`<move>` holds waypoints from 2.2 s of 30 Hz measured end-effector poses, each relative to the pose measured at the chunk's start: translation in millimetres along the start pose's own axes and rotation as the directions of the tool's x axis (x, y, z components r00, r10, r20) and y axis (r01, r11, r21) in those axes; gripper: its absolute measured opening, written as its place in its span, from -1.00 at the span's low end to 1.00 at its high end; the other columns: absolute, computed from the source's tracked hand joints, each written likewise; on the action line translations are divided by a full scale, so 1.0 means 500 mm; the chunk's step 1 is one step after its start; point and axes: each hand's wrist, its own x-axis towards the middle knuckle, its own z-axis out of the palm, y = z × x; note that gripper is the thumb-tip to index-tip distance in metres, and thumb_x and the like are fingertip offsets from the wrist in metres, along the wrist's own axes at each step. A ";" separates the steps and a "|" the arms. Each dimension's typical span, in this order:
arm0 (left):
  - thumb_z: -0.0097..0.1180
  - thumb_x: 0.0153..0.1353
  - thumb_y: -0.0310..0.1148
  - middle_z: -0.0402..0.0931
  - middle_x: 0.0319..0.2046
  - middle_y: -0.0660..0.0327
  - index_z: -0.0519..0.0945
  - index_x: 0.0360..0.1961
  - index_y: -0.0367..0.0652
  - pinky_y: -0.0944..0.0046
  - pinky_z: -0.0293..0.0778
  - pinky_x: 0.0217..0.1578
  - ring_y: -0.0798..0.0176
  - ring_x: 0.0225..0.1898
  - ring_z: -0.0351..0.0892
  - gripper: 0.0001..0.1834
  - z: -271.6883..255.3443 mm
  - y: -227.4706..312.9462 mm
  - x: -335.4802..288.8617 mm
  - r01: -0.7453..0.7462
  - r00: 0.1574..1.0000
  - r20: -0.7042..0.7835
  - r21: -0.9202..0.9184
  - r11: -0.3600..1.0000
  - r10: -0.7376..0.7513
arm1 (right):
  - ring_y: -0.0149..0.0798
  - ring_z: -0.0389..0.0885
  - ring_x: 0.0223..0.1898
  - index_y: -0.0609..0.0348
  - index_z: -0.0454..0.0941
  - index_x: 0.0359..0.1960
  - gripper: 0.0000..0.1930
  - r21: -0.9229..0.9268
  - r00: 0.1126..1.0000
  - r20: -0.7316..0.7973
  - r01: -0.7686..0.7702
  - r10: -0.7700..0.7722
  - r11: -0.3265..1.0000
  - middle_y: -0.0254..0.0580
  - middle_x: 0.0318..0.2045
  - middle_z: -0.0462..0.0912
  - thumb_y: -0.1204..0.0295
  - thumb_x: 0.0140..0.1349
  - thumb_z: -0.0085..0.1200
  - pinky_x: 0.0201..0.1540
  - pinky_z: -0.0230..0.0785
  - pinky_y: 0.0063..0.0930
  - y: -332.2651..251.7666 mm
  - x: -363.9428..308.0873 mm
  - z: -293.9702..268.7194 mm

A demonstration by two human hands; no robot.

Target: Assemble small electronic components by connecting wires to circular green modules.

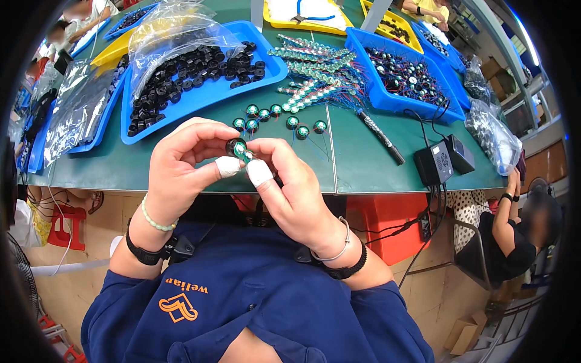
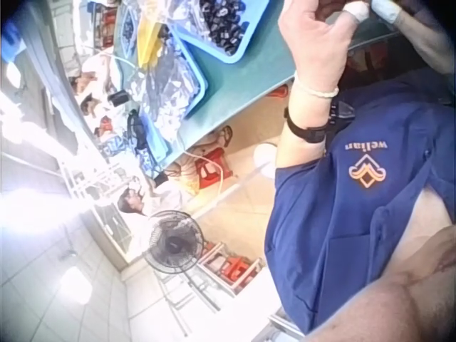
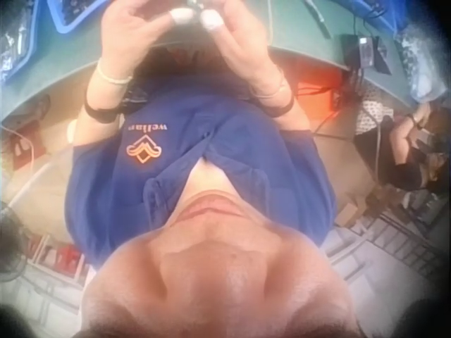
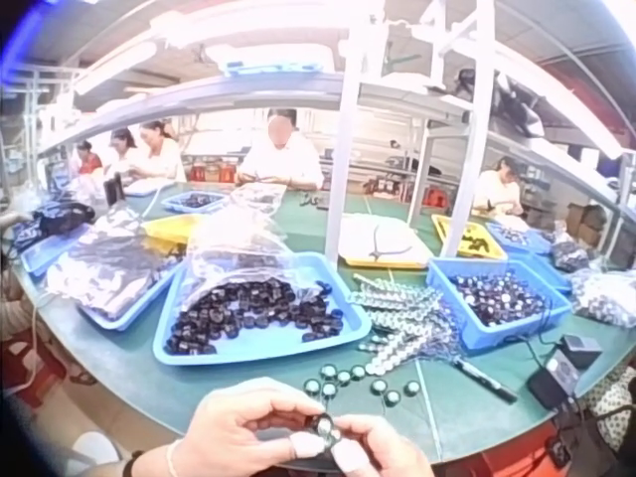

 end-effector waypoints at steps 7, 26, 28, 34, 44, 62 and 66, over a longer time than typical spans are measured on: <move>0.23 0.00 -0.67 0.51 -0.17 0.18 0.61 -0.14 -0.32 0.30 0.58 -0.05 0.27 -0.14 0.63 -0.67 0.001 -0.001 -0.002 -0.039 0.999 -0.032 0.079 0.996 0.042 | -0.45 0.53 -0.32 0.32 0.41 0.00 -0.77 0.012 0.999 0.021 -0.039 0.039 0.999 -0.23 -0.34 0.58 0.46 0.38 -0.07 -0.24 0.39 -0.54 0.002 0.003 0.003; 0.22 0.10 -0.65 0.53 -0.04 0.13 0.51 0.00 -0.34 0.30 0.55 0.01 0.28 -0.09 0.60 -0.61 0.023 -0.001 -0.007 0.152 0.980 -0.068 -0.369 0.917 -0.190 | -0.18 0.59 -0.40 0.25 0.39 -0.13 -0.83 -0.168 0.991 -0.093 0.075 -0.092 0.983 -0.08 -0.37 0.58 0.57 0.27 0.03 -0.30 0.43 -0.38 0.008 0.006 0.024; 0.22 0.11 -0.64 0.55 -0.07 0.13 0.51 0.00 -0.33 0.32 0.54 -0.01 0.29 -0.09 0.59 -0.61 0.012 -0.014 -0.003 0.192 0.975 -0.042 -0.346 0.919 -0.219 | -0.12 0.60 -0.40 0.24 0.38 -0.15 -0.83 -0.239 0.989 -0.090 0.091 -0.115 0.967 -0.05 -0.38 0.57 0.57 0.24 0.04 -0.32 0.43 -0.35 0.012 0.009 0.027; 0.20 0.12 -0.60 0.61 -0.17 0.16 0.58 -0.29 -0.28 0.35 0.52 -0.09 0.34 -0.17 0.61 -0.88 0.013 -0.015 -0.018 0.110 0.986 -0.094 -0.265 0.958 -0.139 | 0.01 0.55 -0.47 0.22 0.33 -0.28 -0.82 -0.330 0.987 -0.055 0.124 -0.150 0.936 -0.05 -0.48 0.50 0.59 0.15 0.10 -0.44 0.37 -0.24 -0.007 0.010 0.038; 0.18 -0.02 -0.66 0.66 -0.29 0.08 0.62 -0.43 -0.23 0.29 0.52 -0.17 0.13 -0.21 0.66 -0.88 0.004 -0.013 -0.028 -0.247 0.933 -0.144 0.408 0.879 0.329 | 0.04 0.53 -0.49 0.22 0.33 -0.30 -0.82 -0.244 0.991 -0.067 0.095 -0.114 0.965 -0.02 -0.50 0.49 0.59 0.13 0.11 -0.44 0.36 -0.23 -0.004 0.014 0.062; 0.19 0.16 -0.43 0.55 -0.38 0.11 0.66 -0.20 -0.27 0.28 0.45 -0.26 0.20 -0.36 0.54 -0.80 -0.052 -0.068 0.078 0.063 0.987 0.071 0.653 0.755 -0.144 | -0.55 0.56 -0.37 0.23 0.39 -0.14 -0.86 0.134 0.947 -0.282 -0.118 0.152 0.984 -0.31 -0.37 0.57 0.57 0.30 0.01 -0.35 0.41 -0.70 -0.015 -0.016 -0.079; 0.17 0.16 -0.45 0.57 -0.35 0.09 0.65 -0.18 -0.27 0.28 0.46 -0.25 0.20 -0.36 0.54 -0.79 -0.048 -0.070 0.089 -0.019 0.990 0.122 0.635 0.772 -0.075 | -0.54 0.56 -0.35 0.23 0.39 -0.13 -0.86 0.135 0.948 -0.282 -0.113 0.148 0.984 -0.31 -0.36 0.56 0.57 0.30 0.01 -0.34 0.41 -0.69 -0.016 -0.018 -0.085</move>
